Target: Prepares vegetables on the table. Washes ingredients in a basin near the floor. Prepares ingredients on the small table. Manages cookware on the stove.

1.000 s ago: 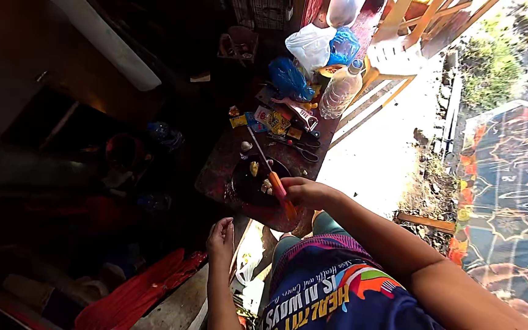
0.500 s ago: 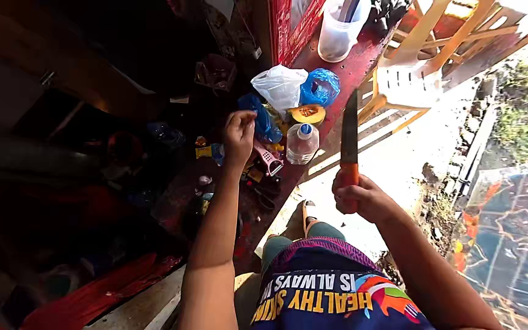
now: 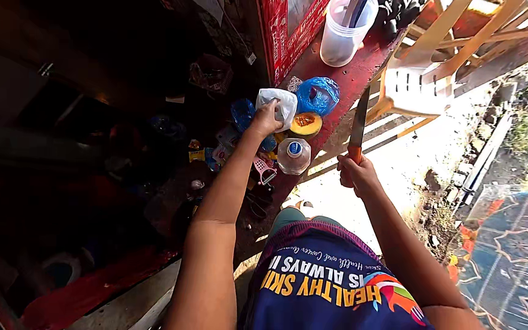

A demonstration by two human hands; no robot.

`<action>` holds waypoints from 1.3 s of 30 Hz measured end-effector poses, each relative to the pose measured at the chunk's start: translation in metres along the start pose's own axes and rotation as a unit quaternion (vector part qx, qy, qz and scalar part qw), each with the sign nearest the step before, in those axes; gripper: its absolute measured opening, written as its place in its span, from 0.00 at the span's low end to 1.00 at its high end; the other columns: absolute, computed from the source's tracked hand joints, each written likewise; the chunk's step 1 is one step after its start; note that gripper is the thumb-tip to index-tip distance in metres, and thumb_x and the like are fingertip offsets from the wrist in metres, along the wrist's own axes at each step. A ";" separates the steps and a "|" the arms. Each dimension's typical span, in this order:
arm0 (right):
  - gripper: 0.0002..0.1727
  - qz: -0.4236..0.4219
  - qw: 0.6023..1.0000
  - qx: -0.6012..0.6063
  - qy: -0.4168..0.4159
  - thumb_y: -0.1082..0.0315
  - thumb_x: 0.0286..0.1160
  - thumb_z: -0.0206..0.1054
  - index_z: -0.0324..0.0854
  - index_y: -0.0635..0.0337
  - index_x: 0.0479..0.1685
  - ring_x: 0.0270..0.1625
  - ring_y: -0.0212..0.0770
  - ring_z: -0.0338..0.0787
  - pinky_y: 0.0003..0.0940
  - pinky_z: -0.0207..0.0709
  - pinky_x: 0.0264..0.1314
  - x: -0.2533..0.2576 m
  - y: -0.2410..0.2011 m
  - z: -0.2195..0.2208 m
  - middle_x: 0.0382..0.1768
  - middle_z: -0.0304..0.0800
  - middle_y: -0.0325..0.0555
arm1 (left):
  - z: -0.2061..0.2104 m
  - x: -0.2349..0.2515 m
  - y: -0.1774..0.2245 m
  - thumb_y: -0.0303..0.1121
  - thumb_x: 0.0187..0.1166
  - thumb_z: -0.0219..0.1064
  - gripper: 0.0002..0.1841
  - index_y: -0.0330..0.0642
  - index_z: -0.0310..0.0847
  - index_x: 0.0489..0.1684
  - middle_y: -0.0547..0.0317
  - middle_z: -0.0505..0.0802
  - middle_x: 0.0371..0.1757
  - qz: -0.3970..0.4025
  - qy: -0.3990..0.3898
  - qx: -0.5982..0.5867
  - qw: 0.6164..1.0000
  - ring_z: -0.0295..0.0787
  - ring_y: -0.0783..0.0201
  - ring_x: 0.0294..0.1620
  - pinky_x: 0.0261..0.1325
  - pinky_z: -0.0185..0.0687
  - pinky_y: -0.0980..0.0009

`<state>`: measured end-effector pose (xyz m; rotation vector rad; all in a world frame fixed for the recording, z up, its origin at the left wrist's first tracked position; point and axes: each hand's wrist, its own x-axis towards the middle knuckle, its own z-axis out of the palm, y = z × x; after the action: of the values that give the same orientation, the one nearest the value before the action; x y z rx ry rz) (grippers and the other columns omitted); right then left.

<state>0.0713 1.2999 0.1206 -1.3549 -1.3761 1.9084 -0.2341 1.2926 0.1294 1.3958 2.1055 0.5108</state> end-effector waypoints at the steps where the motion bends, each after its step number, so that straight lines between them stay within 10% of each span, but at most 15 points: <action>1: 0.09 -0.019 1.000 -0.021 0.011 0.65 0.86 0.63 0.76 0.62 0.48 0.13 0.27 0.74 0.23 0.73 0.17 0.012 -0.008 0.007 0.24 0.83 0.38 | 0.000 0.003 0.000 0.29 0.64 0.83 0.46 0.28 0.61 0.86 0.28 0.83 0.73 0.003 -0.003 0.013 1.000 0.79 0.33 0.75 0.80 0.69 0.40; 3: 0.19 -0.056 0.996 -0.071 0.027 0.58 0.81 0.70 0.77 0.64 0.56 0.16 0.28 0.75 0.27 0.75 0.20 0.041 -0.028 0.023 0.29 0.84 0.41 | -0.002 0.008 0.004 0.33 0.60 0.86 0.52 0.27 0.56 0.88 0.27 0.78 0.77 0.017 -0.003 0.024 1.000 0.76 0.32 0.77 0.80 0.68 0.38; 8: 0.36 -0.105 0.971 -0.214 0.008 0.49 0.68 0.79 0.74 0.69 0.65 0.39 0.48 0.87 0.51 0.83 0.45 0.120 -0.072 0.076 0.43 0.87 0.57 | 0.000 0.013 0.007 0.29 0.65 0.82 0.30 0.21 0.80 0.65 0.26 0.83 0.70 0.130 0.043 -0.014 0.990 0.84 0.35 0.68 0.74 0.77 0.46; 11: 0.28 -0.089 0.968 -0.236 -0.014 0.67 0.65 0.79 0.77 0.74 0.63 0.54 0.60 0.88 0.62 0.79 0.60 0.150 -0.075 0.095 0.51 0.87 0.68 | 0.005 0.012 0.003 0.25 0.67 0.79 0.26 0.20 0.80 0.64 0.25 0.85 0.66 0.113 0.048 -0.069 0.990 0.87 0.37 0.63 0.69 0.81 0.49; 17: 0.14 -0.150 0.985 -0.061 -0.062 0.78 0.65 0.70 0.76 0.67 0.49 0.32 0.30 0.84 0.31 0.83 0.36 0.164 -0.084 0.078 0.34 0.83 0.41 | 0.005 0.025 -0.007 0.20 0.79 0.64 0.10 0.24 0.85 0.52 0.33 0.92 0.53 0.032 -0.001 -0.069 0.997 0.90 0.41 0.58 0.69 0.80 0.48; 26: 0.10 -0.170 0.958 -0.066 -0.223 0.76 0.67 0.68 0.74 0.62 0.44 0.24 0.24 0.80 0.23 0.79 0.29 0.173 -0.086 0.053 0.29 0.81 0.34 | -0.016 0.019 0.057 0.38 0.77 0.74 0.24 0.26 0.82 0.63 0.31 0.88 0.64 -0.312 -0.049 0.141 0.938 0.85 0.33 0.68 0.64 0.77 0.33; 39: 0.10 -0.154 0.951 -0.021 -0.268 0.77 0.68 0.67 0.72 0.56 0.43 0.21 0.21 0.80 0.18 0.79 0.24 0.171 -0.097 0.043 0.30 0.84 0.30 | -0.031 -0.001 0.063 0.33 0.81 0.70 0.15 0.33 0.87 0.59 0.36 0.92 0.57 -0.238 0.000 0.124 0.963 0.89 0.36 0.61 0.60 0.80 0.36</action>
<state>-0.0594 1.4529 0.1295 -0.5924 -1.7594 2.1112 -0.2090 1.3152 0.1908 0.9509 2.4599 0.0530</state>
